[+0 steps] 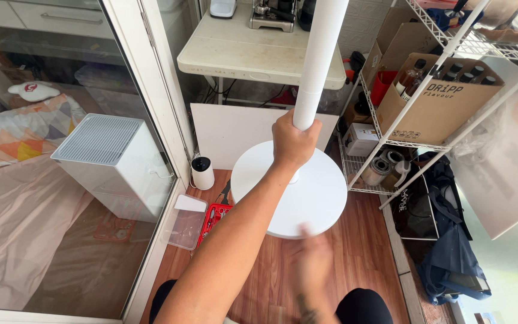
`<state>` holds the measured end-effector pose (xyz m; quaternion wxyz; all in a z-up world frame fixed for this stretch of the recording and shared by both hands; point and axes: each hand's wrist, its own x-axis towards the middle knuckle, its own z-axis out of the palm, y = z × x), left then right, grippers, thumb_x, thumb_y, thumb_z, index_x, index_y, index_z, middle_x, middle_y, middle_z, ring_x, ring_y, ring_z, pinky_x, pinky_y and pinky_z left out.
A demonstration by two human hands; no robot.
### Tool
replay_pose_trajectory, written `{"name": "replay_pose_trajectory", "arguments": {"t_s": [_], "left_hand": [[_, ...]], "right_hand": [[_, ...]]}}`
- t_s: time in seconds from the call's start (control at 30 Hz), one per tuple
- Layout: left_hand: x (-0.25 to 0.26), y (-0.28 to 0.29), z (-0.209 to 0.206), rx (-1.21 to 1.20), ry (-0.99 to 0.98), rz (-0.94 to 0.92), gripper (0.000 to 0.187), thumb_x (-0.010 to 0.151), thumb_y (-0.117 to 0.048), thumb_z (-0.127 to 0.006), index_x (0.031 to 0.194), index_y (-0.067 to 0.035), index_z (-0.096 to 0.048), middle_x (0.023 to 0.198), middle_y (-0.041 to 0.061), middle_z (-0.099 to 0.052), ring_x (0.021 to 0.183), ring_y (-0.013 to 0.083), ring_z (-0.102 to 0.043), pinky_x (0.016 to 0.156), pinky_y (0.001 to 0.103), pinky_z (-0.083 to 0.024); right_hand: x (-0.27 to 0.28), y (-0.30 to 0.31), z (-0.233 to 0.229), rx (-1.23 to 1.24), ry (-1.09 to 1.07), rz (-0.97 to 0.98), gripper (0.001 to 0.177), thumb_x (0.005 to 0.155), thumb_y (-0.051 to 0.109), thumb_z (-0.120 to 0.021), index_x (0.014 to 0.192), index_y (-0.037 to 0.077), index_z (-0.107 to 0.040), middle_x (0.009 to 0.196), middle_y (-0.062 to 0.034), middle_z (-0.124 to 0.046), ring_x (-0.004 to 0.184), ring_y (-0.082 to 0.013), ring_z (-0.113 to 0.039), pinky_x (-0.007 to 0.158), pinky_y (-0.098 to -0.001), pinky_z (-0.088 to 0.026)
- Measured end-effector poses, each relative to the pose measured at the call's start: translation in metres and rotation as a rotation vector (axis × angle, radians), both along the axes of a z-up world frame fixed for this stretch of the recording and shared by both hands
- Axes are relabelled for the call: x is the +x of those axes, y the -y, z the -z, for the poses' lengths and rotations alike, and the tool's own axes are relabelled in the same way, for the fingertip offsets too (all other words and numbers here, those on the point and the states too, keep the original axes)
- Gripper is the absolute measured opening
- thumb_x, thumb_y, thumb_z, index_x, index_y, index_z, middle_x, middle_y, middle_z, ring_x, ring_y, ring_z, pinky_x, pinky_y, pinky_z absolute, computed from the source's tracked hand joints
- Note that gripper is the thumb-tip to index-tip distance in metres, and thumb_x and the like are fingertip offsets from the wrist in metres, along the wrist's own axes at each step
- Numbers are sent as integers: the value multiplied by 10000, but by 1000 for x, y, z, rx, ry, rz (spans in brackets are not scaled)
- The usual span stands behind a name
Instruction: The person disassembles a white pedestal fan by removing the base, detaching the pole sections, and unscrewing the neck joint with a screwdriver. The components are placed on the floor, and the fan head is set down after separation.
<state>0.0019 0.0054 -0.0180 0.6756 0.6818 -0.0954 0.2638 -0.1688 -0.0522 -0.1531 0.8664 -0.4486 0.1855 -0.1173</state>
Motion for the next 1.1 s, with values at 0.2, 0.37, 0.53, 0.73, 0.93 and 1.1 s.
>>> {"name": "replay_pose_trajectory", "arguments": {"t_s": [0.2,0.37,0.53,0.73,0.93,1.1], "left_hand": [[-3,3,1,14,18,5,187,829,-140,-662,695,-37,-584,593,49,-637,545,139,-609,539,341,-500],[-2,12,-3,-4,10,-6,169,817,-144,-668,713,-28,-602,595,64,-657,550,152,-631,560,347,-511],[2,6,0,-5,35,-1,179,832,-160,-670,728,-30,-606,620,65,-668,577,161,-645,577,347,-519],[15,3,13,-11,104,-40,164,830,-154,-683,764,-18,-619,631,81,-654,574,180,-627,590,342,-520],[37,-8,44,-9,116,-58,168,828,-144,-695,770,-22,-595,620,60,-641,560,148,-610,572,331,-516],[44,-13,67,-34,53,9,166,842,-118,-676,739,-29,-581,604,47,-630,561,130,-580,550,329,-499]], "right_hand": [[1,-1,16,270,-16,-139,432,948,204,-581,1297,-47,-537,1154,-173,-698,969,-266,-692,815,-412,-561],[20,18,29,281,-161,9,490,932,136,-608,1365,-29,-451,1234,-148,-632,1051,-268,-679,896,-434,-578],[22,25,50,233,-219,-62,464,922,89,-630,1337,-25,-457,1200,-152,-637,1008,-265,-686,845,-411,-612],[50,43,101,98,-283,-274,412,953,148,-636,1285,-71,-531,1177,-168,-668,967,-263,-693,760,-356,-622],[109,64,188,66,-445,-372,390,973,117,-606,1309,-48,-496,1233,-161,-613,1005,-278,-649,838,-384,-604],[121,72,248,149,-483,-369,397,989,71,-593,1356,-7,-461,1260,-157,-559,1030,-259,-596,874,-381,-580]]}}
